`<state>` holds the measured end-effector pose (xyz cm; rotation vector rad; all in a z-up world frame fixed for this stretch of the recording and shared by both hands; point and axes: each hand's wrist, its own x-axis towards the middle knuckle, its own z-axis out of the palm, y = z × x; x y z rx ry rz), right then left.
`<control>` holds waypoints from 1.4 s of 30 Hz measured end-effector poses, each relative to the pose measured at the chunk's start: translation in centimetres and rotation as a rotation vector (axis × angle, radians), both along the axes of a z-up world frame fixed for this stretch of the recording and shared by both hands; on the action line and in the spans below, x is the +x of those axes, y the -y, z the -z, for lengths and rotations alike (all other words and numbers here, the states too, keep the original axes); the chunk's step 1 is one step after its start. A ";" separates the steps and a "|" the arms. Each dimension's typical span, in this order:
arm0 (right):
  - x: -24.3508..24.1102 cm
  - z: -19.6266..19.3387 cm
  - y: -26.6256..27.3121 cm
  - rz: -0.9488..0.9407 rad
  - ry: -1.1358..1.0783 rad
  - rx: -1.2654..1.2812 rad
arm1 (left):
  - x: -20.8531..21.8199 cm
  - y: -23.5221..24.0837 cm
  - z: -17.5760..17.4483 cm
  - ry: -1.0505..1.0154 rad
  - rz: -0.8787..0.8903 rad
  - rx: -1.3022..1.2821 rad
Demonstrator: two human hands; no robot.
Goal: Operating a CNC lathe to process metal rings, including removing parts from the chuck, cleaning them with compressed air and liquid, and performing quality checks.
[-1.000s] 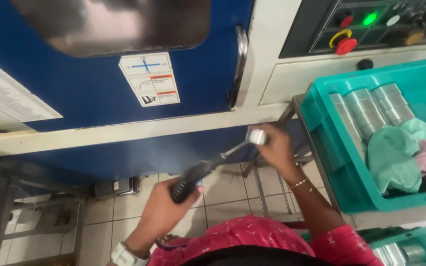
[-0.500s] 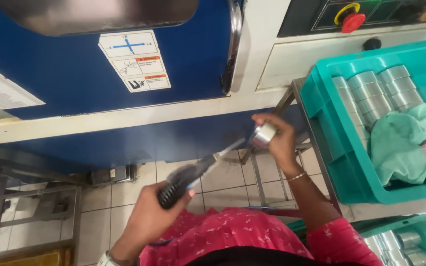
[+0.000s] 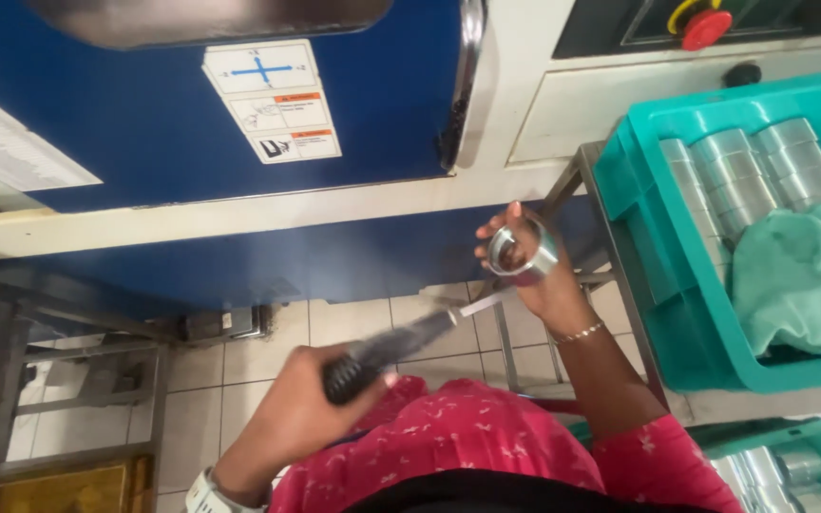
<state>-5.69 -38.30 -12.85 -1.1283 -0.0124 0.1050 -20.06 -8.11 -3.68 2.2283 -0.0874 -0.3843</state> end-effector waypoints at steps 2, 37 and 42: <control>0.2 -0.4 -0.3 -0.036 -0.017 0.003 | 0.4 -0.2 -0.8 -0.020 -0.025 0.031; -0.3 -2.9 -0.5 -0.258 0.055 0.044 | -0.4 0.3 -5.1 0.145 -0.136 0.068; -0.6 -3.6 -0.4 -0.289 0.061 0.067 | -1.4 -0.2 -2.8 0.139 0.095 0.103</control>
